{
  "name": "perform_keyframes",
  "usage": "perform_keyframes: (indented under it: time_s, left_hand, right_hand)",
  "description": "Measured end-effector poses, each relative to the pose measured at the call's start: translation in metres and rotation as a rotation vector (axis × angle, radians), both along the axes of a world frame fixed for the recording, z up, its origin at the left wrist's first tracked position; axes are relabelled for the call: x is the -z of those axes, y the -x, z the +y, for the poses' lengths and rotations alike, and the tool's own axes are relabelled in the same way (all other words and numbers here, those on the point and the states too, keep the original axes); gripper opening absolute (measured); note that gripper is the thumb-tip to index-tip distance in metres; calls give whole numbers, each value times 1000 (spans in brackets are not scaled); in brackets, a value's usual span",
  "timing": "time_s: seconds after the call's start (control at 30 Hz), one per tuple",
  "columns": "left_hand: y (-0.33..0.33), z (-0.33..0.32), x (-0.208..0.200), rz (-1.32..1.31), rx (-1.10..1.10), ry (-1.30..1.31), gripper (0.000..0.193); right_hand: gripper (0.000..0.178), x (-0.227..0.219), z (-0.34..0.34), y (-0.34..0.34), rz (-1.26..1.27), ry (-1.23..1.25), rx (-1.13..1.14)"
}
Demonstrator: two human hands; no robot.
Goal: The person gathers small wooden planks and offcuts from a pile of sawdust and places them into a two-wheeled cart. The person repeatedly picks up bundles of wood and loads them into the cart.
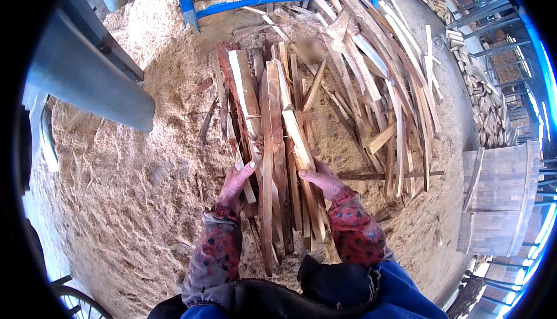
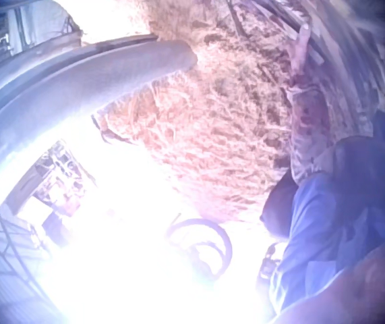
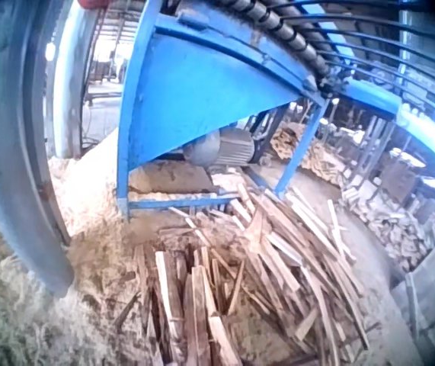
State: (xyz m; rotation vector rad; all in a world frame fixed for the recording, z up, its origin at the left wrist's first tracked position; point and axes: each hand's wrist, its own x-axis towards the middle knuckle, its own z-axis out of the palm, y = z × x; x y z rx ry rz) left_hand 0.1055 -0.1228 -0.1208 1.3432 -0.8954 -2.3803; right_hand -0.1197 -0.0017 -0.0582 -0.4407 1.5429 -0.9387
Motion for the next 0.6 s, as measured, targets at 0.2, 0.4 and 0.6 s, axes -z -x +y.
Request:
perform_keyframes:
  time_s: [0.2, 0.4, 0.6]
  left_hand:
    - [-8, -2, -18, -50, 3, 16, 106]
    - [4, 1, -58, 50, -51, -17, 113]
    - [2, -1, -61, 47, -1, 49, 128]
  right_hand:
    - [93, -8, -10, -19, 17, 24, 5]
    - [110, -13, -14, -26, 105, 4, -60]
    - [106, 19, 3, -22, 290, -16, -146]
